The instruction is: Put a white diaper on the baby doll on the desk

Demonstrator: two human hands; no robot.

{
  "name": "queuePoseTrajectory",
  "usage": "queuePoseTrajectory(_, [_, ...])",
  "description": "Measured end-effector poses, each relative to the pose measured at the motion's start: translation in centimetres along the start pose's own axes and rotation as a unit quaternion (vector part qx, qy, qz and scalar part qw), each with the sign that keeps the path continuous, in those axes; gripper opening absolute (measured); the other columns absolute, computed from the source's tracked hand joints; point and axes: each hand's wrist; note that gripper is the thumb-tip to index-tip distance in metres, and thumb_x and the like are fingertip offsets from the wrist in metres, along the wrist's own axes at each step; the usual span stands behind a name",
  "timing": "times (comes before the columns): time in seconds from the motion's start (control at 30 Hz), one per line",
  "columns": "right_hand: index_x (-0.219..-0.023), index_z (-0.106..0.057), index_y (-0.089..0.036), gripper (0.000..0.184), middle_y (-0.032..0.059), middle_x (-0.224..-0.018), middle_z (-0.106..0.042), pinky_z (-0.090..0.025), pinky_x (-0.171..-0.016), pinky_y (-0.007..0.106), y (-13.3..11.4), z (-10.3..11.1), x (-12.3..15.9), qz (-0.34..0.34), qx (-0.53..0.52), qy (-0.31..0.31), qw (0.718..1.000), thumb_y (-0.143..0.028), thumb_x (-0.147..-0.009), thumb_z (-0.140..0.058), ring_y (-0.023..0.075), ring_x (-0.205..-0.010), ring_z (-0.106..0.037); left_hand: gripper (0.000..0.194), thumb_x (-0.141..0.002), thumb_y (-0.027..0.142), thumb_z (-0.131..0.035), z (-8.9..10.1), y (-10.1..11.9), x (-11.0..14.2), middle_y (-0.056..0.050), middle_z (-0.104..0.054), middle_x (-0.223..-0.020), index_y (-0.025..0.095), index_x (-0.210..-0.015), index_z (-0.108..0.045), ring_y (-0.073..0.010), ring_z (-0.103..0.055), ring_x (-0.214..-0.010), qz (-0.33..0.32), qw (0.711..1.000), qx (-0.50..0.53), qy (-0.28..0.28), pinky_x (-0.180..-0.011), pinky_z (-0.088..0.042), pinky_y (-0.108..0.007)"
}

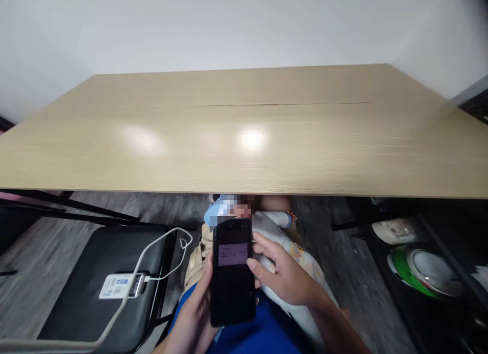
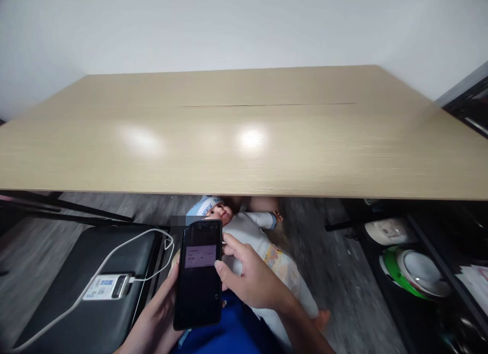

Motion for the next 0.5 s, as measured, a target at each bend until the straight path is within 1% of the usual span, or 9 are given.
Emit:
queuePoseTrajectory(0.07, [-0.150, -0.060, -0.025, 0.038, 0.0061, -0.118, -0.074, -0.061, -0.067, 0.019, -0.1, 0.0, -0.1, -0.002, -0.001, 0.001, 1.000, -0.032, -0.112, -0.059, 0.0101, -0.077, -0.065, 0.074, -0.106, 0.061, -0.066, 0.0, 0.0, 0.0, -0.011, -0.074, -0.149, 0.038, -0.172, -0.043, -0.0339, -0.072, -0.133, 0.001, 1.000, 0.001, 0.003, -0.121, -0.049, -0.051])
queuePoseTrajectory(0.17, [-0.151, -0.061, -0.025, 0.041, 0.0075, -0.121, -0.074, -0.061, -0.067, 0.022, -0.2, 0.1, 0.0, -0.011, 0.009, 0.006, 1.000, -0.036, -0.111, -0.060, 0.0131, -0.081, -0.067, 0.069, -0.106, 0.062, -0.065, -0.3, 0.1, 0.0, -0.013, -0.076, -0.145, 0.032, -0.167, -0.054, -0.0343, -0.073, -0.131, 0.007, 1.000, -0.008, 0.002, -0.122, -0.050, -0.051])
queuePoseTrajectory(0.2, [-0.152, -0.060, -0.025, 0.044, 0.0085, -0.124, -0.074, -0.062, -0.070, 0.024, -0.2, 0.1, 0.0, -0.011, 0.017, 0.007, 1.000, -0.039, -0.111, -0.061, 0.0150, -0.086, -0.069, 0.068, -0.106, 0.062, -0.065, -0.4, 0.2, 0.0, -0.014, -0.077, -0.143, 0.029, -0.164, -0.057, -0.0348, -0.074, -0.131, 0.008, 1.000, -0.011, -0.001, -0.122, -0.049, -0.051])
queuePoseTrajectory(0.23, [-0.154, -0.060, -0.025, 0.047, 0.0096, -0.127, -0.073, -0.064, -0.078, 0.028, 0.0, 0.3, 0.1, -0.008, 0.027, 0.011, 1.000, -0.041, -0.110, -0.062, 0.0175, -0.093, -0.071, 0.069, -0.105, 0.064, -0.064, -0.5, 0.2, 0.0, -0.015, -0.078, -0.142, 0.027, -0.163, -0.059, -0.0355, -0.073, -0.131, 0.008, 1.000, -0.015, -0.003, -0.123, -0.049, -0.052])
queuePoseTrajectory(0.27, [-0.157, -0.059, -0.025, 0.051, 0.0105, -0.130, -0.073, -0.065, -0.089, 0.033, 0.2, 0.4, 0.2, -0.002, 0.039, 0.017, 0.999, -0.043, -0.109, -0.062, 0.0203, -0.102, -0.072, 0.070, -0.105, 0.065, -0.065, -0.5, 0.2, 0.0, -0.015, -0.078, -0.141, 0.027, -0.163, -0.059, -0.0362, -0.073, -0.132, 0.008, 1.000, -0.018, -0.004, -0.123, -0.048, -0.054])
queuePoseTrajectory(0.33, [-0.161, -0.057, -0.025, 0.058, 0.0108, -0.130, -0.073, -0.059, -0.109, 0.042, 0.8, 0.8, 0.5, 0.010, 0.058, 0.034, 0.998, -0.047, -0.108, -0.063, 0.0248, -0.118, -0.070, 0.073, -0.103, 0.065, -0.067, -0.3, 0.1, -0.1, -0.016, -0.078, -0.140, 0.026, -0.164, -0.057, -0.0381, -0.072, -0.134, 0.009, 1.000, -0.021, 0.000, -0.125, -0.047, -0.057])
queuePoseTrajectory(0.37, [-0.161, -0.058, -0.025, 0.058, 0.0102, -0.125, -0.074, -0.056, -0.113, 0.044, 1.1, 0.9, 0.6, 0.015, 0.061, 0.042, 0.997, -0.049, -0.108, -0.062, 0.0259, -0.121, -0.068, 0.073, -0.103, 0.065, -0.067, -0.1, 0.0, -0.1, -0.016, -0.078, -0.140, 0.027, -0.164, -0.057, -0.0392, -0.072, -0.134, 0.011, 1.000, -0.022, 0.004, -0.125, -0.047, -0.058])
queuePoseTrajectory(0.4, [-0.160, -0.059, -0.026, 0.057, 0.0094, -0.119, -0.075, -0.056, -0.112, 0.044, 1.4, 1.0, 0.7, 0.015, 0.055, 0.046, 0.997, -0.051, -0.109, -0.061, 0.0262, -0.119, -0.069, 0.072, -0.102, 0.065, -0.068, 0.1, 0.0, -0.1, -0.015, -0.079, -0.140, 0.028, -0.164, -0.058, -0.0403, -0.072, -0.135, 0.014, 1.000, -0.023, 0.008, -0.125, -0.047, -0.059])
queuePoseTrajectory(0.5, [-0.148, -0.070, -0.027, 0.049, 0.0070, -0.103, -0.074, -0.060, -0.097, 0.039, 1.7, 1.1, 0.8, 0.001, 0.026, 0.056, 0.998, -0.054, -0.110, -0.057, 0.0251, -0.105, -0.070, 0.067, -0.102, 0.064, -0.069, 0.6, -0.3, -0.2, -0.010, -0.078, -0.142, 0.035, -0.162, -0.060, -0.0421, -0.070, -0.137, 0.015, 1.000, -0.020, 0.019, -0.122, -0.050, -0.059])
Point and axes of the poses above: each hand's wrist, its own x-axis away from the middle knuckle, its own z-axis out of the back of the hand, y = z × x
